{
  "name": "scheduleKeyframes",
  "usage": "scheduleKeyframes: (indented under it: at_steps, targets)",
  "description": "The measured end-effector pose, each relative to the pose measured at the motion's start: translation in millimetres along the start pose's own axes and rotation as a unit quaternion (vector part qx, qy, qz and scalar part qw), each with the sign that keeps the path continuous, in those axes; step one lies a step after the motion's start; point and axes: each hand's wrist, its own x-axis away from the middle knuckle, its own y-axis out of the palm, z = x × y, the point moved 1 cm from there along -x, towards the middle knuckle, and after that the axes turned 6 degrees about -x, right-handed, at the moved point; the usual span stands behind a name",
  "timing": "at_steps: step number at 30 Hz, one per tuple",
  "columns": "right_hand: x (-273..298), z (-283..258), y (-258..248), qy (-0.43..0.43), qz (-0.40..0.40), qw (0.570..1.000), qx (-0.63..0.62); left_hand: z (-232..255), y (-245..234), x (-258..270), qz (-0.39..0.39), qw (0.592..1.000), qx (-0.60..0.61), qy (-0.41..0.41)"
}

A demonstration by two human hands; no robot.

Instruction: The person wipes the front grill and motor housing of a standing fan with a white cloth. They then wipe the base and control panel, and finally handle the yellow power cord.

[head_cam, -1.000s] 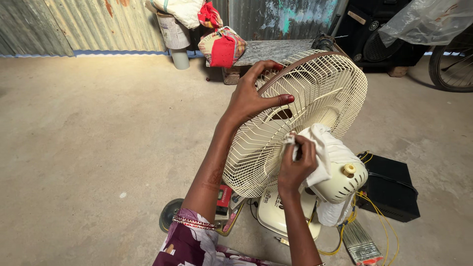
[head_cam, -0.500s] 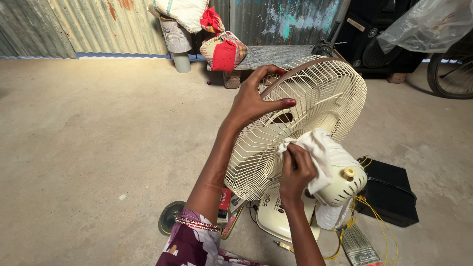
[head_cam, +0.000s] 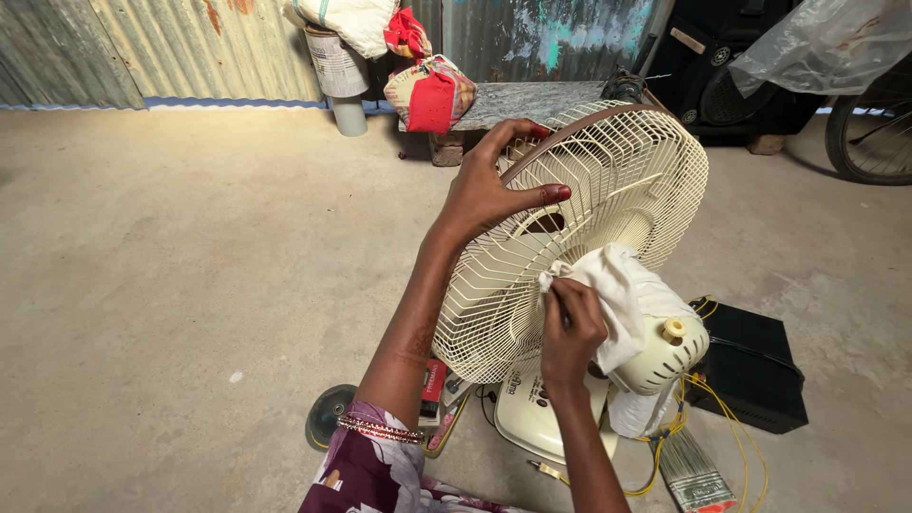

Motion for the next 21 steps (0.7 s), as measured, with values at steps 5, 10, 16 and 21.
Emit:
scheduleKeyframes:
  at_steps: [5, 10, 16, 21]
  targets:
    - [5.5, -23.1, 10.4, -0.077, -0.006, 0.996, -0.049, -1.9, -1.7, 0.6, 0.006, 1.0, 0.009, 0.014]
    - [-1.4, -10.4, 3.8, -0.072, -0.017, 0.997, -0.012, -6.0, 2.7, -0.4, 0.001, 1.0, 0.005, 0.005]
    - [-3.7, -9.2, -2.7, -0.037, -0.012, 0.999, -0.023, -3.9, 1.3, 0.8, 0.004, 1.0, 0.013, 0.009]
    - [-7.2, -26.4, 10.0, -0.101, 0.02, 0.99, -0.097, -3.6, 0.6, 1.4, 0.004, 1.0, 0.022, 0.013]
